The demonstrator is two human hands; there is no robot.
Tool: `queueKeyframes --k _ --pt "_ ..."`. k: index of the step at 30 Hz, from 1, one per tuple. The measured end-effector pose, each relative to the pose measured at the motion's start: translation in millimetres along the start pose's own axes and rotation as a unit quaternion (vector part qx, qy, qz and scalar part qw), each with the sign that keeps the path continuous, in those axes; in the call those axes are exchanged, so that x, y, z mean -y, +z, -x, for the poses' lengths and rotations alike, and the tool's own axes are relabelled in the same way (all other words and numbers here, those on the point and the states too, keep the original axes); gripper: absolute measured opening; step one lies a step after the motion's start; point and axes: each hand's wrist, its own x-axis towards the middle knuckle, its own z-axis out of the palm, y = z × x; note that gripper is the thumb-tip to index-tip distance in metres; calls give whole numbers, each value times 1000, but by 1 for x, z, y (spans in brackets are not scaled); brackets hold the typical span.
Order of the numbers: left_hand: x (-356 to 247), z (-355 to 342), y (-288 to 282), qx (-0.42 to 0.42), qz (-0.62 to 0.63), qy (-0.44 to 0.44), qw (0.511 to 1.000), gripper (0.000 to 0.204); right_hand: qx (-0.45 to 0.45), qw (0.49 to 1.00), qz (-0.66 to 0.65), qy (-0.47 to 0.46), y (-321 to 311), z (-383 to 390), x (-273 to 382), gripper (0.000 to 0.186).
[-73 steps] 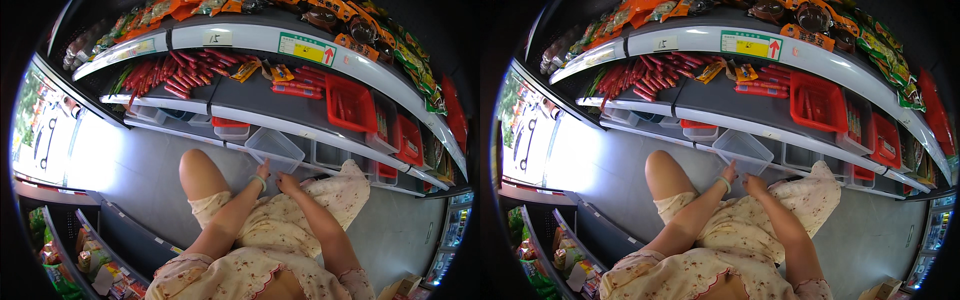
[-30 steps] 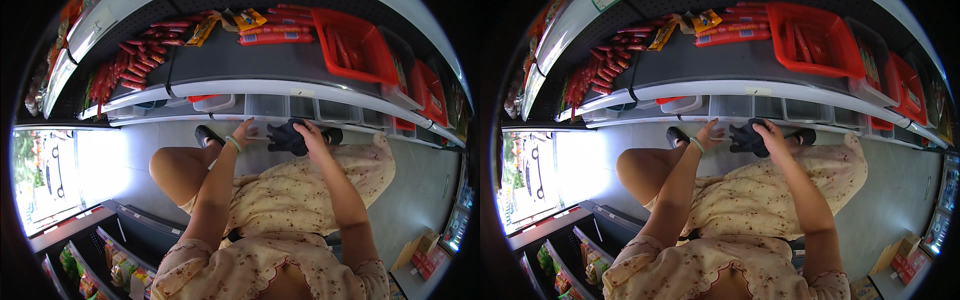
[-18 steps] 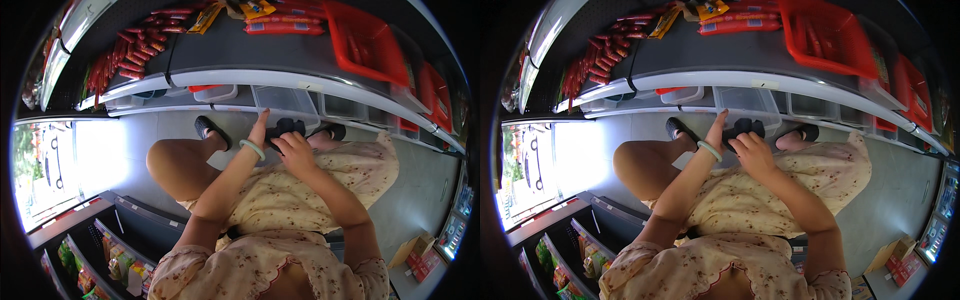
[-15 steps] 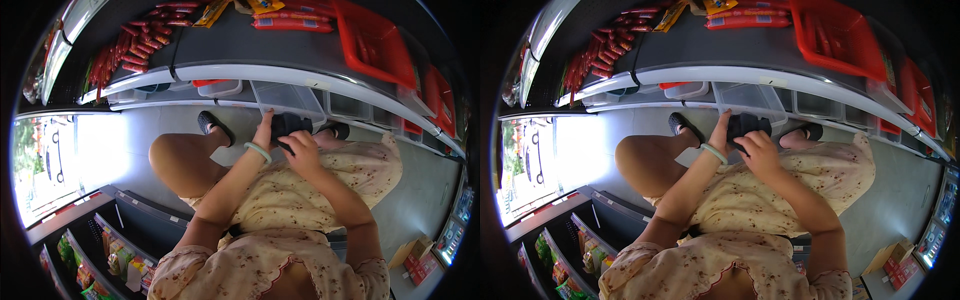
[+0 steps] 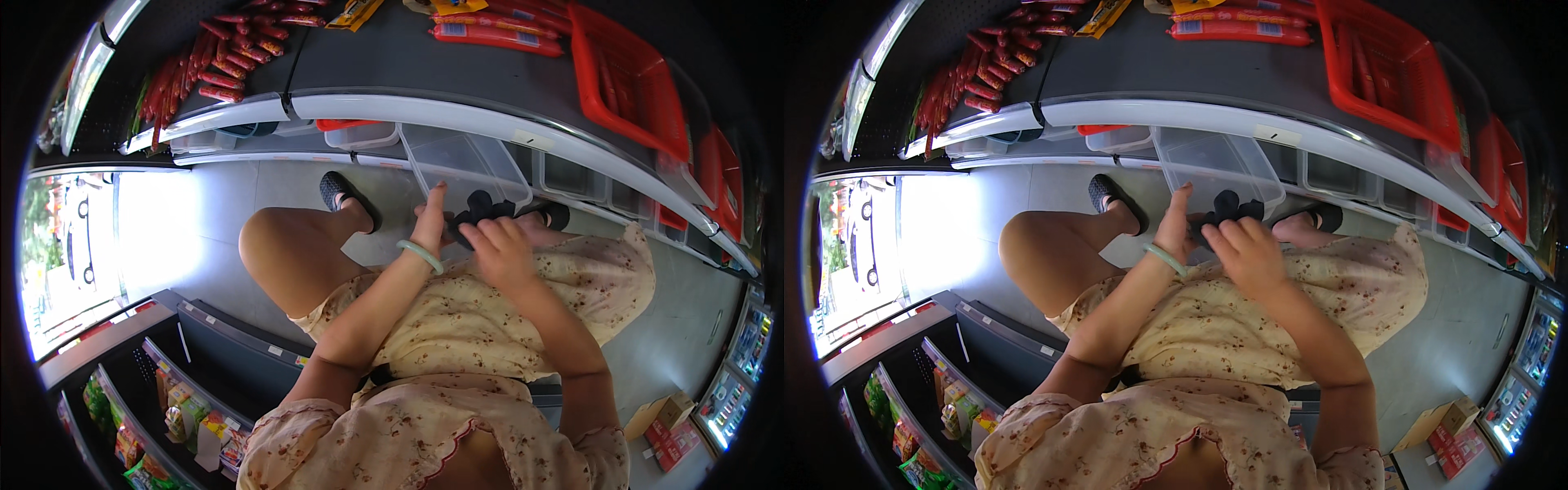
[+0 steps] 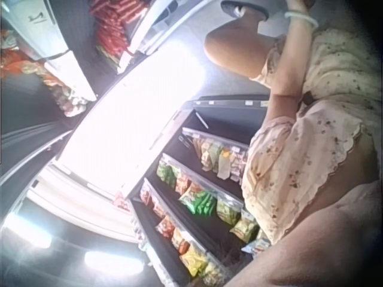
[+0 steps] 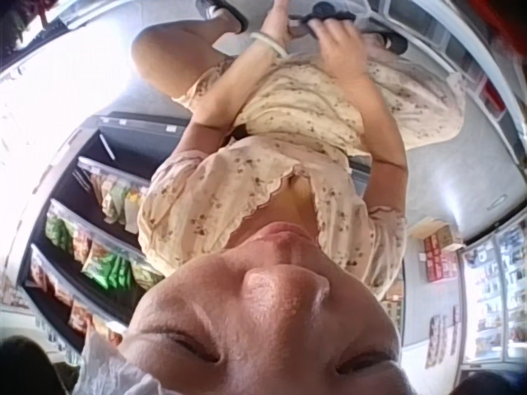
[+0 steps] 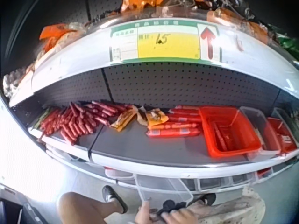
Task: The person sits on the floor in front of a refrigerated display case and organizes packaged sausages. They pick up sausages from the shelf, place them into a clear plastic container, and then transfer the container into a red basket. The person also wipes the shelf surface with a black cloth.
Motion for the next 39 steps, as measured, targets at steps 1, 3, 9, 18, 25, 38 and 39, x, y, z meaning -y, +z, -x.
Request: queueKeyframes --k 1,3,9,18,25,38,39 --pt "-3 5 -2 -41 -25 -6 999 86 13 1000 25 3 -8 -3 -2 32" --pt "-9 7 -7 -29 -3 6 1000 93 -16 999 1 49 -16 -9 -12 39" --pt "-6 11 -3 -68 -37 56 995 96 20 994 -112 -2 2 1 -16 48" --pt "-3 12 -6 25 23 -8 999 82 -4 996 -87 -20 -12 -4 -14 46" --pt "13 2 -9 -26 -4 -22 999 84 11 992 -110 -55 1 1 -6 43" --pt "-26 47 -33 -22 -113 106 988 93 -6 999 -25 33 -28 -2 -39 47" --pt "-27 49 -36 -16 -112 115 987 92 -12 999 -24 30 -28 -1 -38 49"
